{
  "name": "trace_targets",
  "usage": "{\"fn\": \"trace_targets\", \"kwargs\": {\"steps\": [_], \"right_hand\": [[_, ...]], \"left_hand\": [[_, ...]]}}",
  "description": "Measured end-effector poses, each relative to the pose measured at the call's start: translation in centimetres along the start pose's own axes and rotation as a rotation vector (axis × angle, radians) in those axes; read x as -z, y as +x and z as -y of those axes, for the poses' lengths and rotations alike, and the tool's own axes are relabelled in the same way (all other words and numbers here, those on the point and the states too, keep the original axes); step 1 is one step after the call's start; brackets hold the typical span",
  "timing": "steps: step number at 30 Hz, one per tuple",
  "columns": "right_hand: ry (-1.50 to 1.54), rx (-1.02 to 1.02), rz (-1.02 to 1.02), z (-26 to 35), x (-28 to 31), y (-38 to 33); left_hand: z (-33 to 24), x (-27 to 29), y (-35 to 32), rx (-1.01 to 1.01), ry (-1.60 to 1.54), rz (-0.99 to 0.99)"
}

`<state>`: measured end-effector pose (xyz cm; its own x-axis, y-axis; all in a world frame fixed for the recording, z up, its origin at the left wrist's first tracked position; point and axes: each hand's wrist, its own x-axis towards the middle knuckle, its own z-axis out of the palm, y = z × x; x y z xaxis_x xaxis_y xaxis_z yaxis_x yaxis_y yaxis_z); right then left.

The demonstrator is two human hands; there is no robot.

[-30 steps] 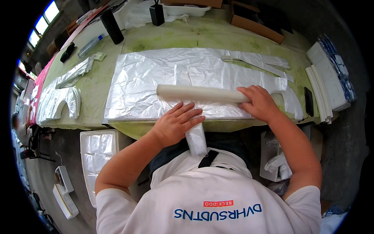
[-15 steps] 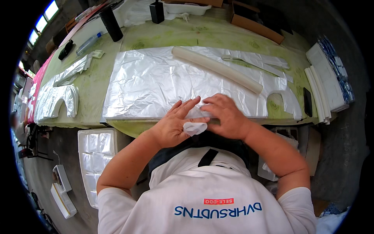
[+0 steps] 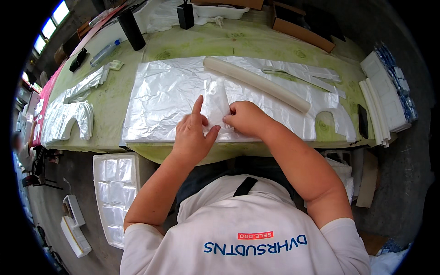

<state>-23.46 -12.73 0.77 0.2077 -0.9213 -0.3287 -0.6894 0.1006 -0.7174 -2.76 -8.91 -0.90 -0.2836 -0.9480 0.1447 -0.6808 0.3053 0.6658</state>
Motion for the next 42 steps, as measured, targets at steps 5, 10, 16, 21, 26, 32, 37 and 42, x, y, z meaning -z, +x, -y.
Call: {"fn": "trace_targets", "kwargs": {"steps": [5,10,16,21,26,32,37,42], "right_hand": [[-0.1,-0.005,0.002,0.4,0.1,0.7],[-0.068,0.02,-0.138,-0.1,-0.8,0.0],[-0.008,-0.013,-0.17,-0.2,-1.2,-1.4],[0.078,-0.001,-0.172,-0.6,-1.0,-2.8],[0.172,0.066,-0.244,-1.3,-1.8,-3.4],[0.32,0.215,-0.326,-2.6,-2.9,-4.5],[0.419,0.275,-0.331,-2.8,-3.0,-4.7],[0.67,0.442,-0.317,-5.4,-4.2,-4.3]], "left_hand": [[0.0,-0.6,1.8,-0.439,0.378,-0.028],[0.6,-1.5,3.9,-0.364,0.465,0.248],[0.6,-1.3,4.7,-0.419,0.463,0.226],[0.9,0.4,2.3,-0.414,0.116,-0.209],[1.8,0.2,0.7,0.145,-0.417,-0.096],[-1.6,0.2,2.7,0.333,-0.649,0.04],[-1.8,-0.9,3.6,0.319,-1.035,0.098],[-2.3,-1.3,0.6,0.057,-0.754,0.217]]}}
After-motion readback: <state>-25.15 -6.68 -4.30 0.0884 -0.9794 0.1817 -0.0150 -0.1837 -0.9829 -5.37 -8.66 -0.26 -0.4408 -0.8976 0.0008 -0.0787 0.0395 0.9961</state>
